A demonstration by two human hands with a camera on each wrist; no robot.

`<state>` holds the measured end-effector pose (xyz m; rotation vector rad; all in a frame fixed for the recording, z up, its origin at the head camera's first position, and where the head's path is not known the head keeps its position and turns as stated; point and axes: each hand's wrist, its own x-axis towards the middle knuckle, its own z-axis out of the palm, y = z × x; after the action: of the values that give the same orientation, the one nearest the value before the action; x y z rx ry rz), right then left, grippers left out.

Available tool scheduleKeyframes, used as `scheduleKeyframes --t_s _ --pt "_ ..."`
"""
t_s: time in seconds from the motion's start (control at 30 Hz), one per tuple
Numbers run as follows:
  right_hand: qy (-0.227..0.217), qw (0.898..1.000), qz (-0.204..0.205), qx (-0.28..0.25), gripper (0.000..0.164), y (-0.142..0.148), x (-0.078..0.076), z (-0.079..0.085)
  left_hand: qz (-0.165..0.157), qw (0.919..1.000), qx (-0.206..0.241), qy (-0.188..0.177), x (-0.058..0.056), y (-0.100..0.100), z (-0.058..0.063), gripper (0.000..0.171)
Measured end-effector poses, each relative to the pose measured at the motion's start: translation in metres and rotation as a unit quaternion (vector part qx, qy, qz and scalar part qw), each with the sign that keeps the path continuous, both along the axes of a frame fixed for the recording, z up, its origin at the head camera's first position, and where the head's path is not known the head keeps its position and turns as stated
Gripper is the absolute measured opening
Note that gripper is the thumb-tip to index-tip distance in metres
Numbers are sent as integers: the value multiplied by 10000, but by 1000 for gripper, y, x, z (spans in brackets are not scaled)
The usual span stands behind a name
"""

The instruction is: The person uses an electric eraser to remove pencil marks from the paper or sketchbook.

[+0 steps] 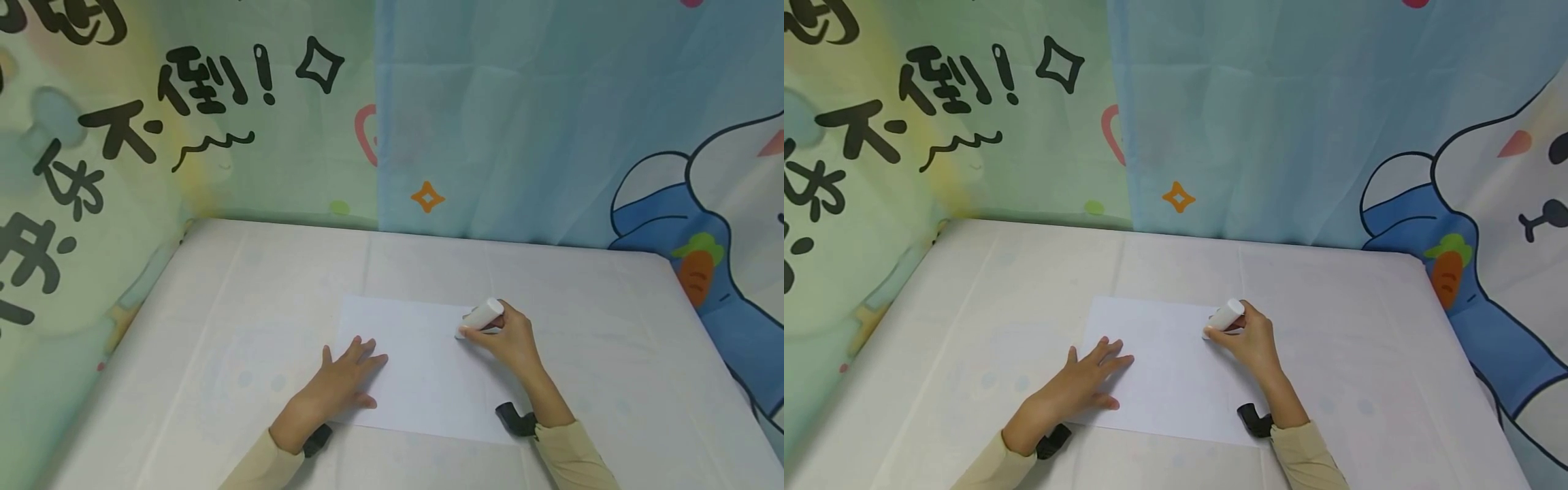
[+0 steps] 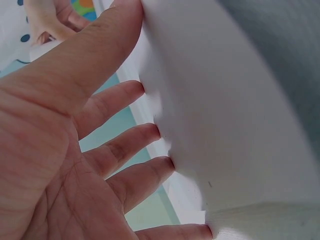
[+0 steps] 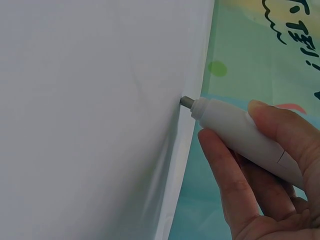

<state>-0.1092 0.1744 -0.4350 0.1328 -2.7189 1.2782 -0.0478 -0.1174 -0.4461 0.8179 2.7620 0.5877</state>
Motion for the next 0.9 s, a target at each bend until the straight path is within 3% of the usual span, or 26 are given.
scheduleKeyframes --t_s 0.9 --pt "310 9993 230 13 38 -10 -2 -2 -13 9999 86 -88 0 0 3 71"
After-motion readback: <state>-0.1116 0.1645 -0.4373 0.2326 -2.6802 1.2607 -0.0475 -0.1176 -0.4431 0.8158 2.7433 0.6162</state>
